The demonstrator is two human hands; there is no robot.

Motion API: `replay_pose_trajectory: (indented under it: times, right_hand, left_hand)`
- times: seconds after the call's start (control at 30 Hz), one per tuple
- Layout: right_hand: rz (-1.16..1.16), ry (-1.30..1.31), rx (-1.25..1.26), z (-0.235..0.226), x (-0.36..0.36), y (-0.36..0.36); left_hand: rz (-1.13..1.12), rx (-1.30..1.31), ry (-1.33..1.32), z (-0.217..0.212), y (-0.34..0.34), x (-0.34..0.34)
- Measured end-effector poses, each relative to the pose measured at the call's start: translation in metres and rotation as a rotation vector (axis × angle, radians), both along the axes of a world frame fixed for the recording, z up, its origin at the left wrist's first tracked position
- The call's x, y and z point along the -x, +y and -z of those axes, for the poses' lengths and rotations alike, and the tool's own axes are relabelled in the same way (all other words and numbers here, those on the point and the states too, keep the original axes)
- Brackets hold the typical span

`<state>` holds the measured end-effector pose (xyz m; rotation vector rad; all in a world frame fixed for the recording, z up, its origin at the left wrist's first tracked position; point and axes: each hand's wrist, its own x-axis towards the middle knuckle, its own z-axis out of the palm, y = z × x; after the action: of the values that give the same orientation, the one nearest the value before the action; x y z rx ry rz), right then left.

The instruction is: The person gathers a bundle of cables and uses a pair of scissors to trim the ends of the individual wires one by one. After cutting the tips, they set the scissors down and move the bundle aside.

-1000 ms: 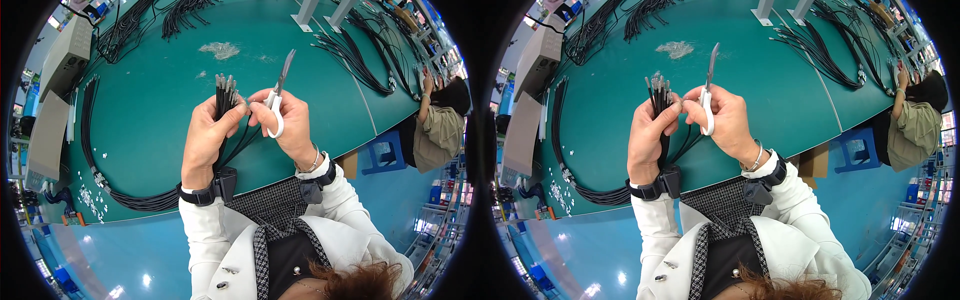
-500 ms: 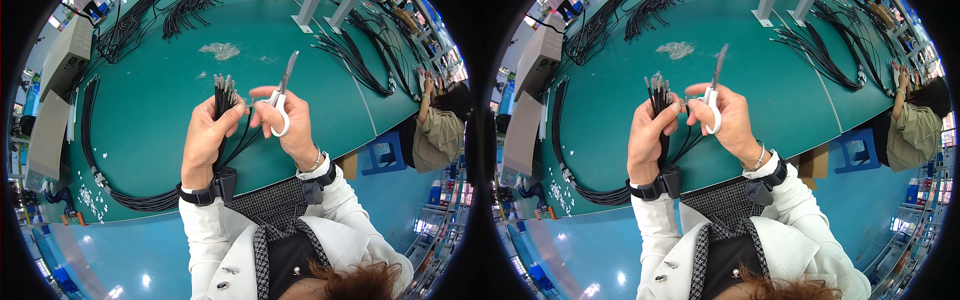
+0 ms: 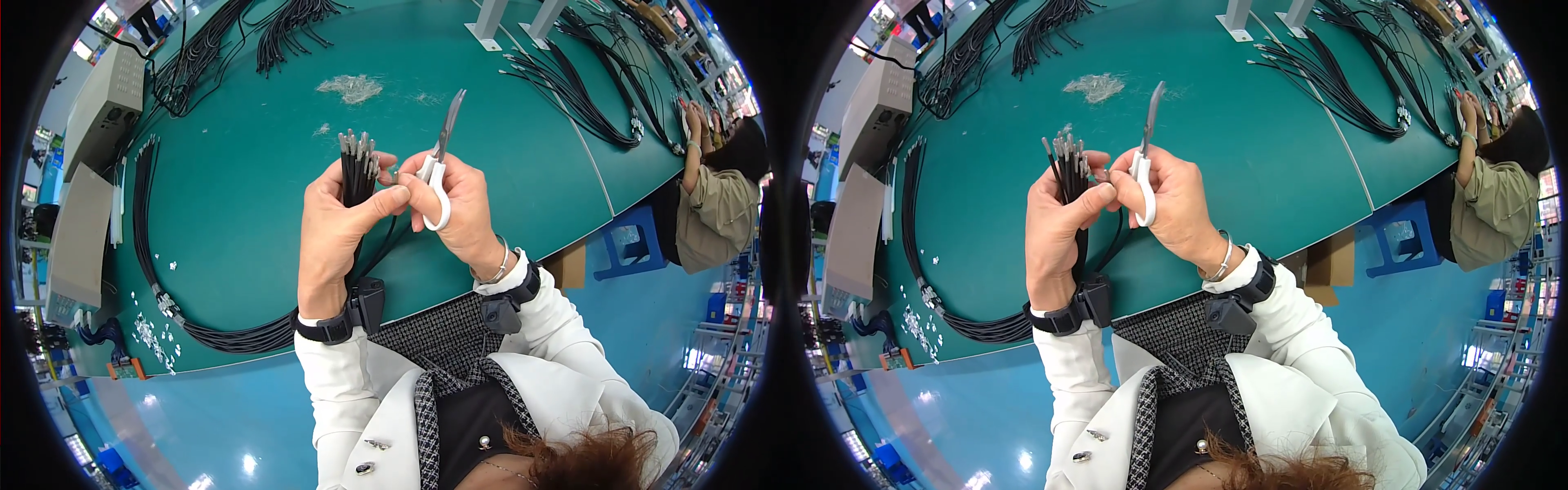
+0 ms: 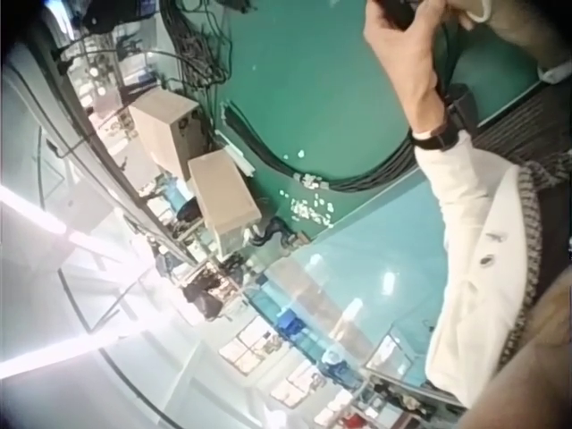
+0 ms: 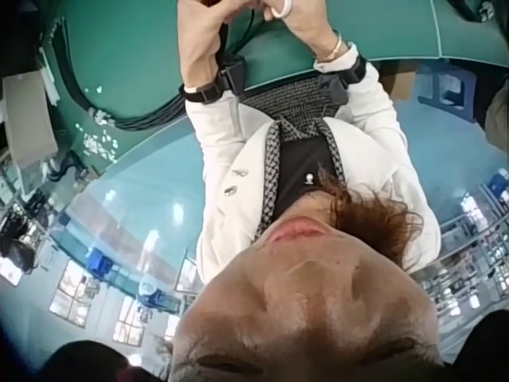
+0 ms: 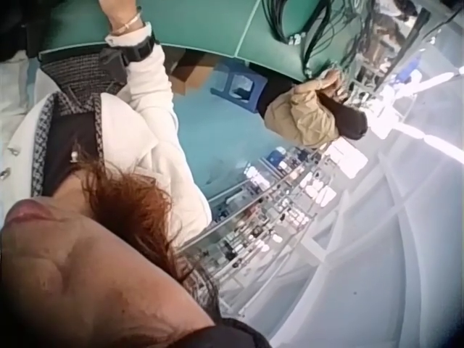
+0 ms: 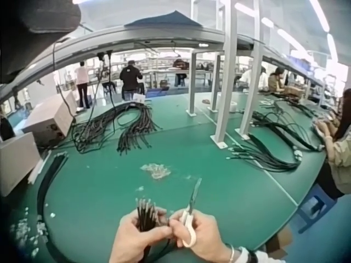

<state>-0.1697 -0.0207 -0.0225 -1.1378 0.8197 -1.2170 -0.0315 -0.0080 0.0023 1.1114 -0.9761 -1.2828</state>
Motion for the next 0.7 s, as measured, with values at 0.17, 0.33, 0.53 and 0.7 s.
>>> replay_pose_trajectory:
  times: [0.17, 0.33, 0.53, 0.7]
  right_hand:
    - [0.036, 0.039, 0.007, -0.001, 0.001, 0.002]
    - [-0.007, -0.034, -0.122, 0.0, 0.005, -0.003]
    - [0.0, -0.038, -0.058, -0.002, 0.007, -0.003]
    - [-0.002, 0.016, -0.007, 0.003, 0.005, -0.003]
  left_hand:
    - [0.053, 0.01, -0.069, 0.013, -0.003, -0.009]
    - [0.044, 0.021, -0.064, 0.014, -0.005, -0.008]
    - [0.055, 0.02, -0.054, 0.016, -0.005, -0.009]
    - [0.046, 0.025, -0.067, 0.017, -0.005, -0.009]
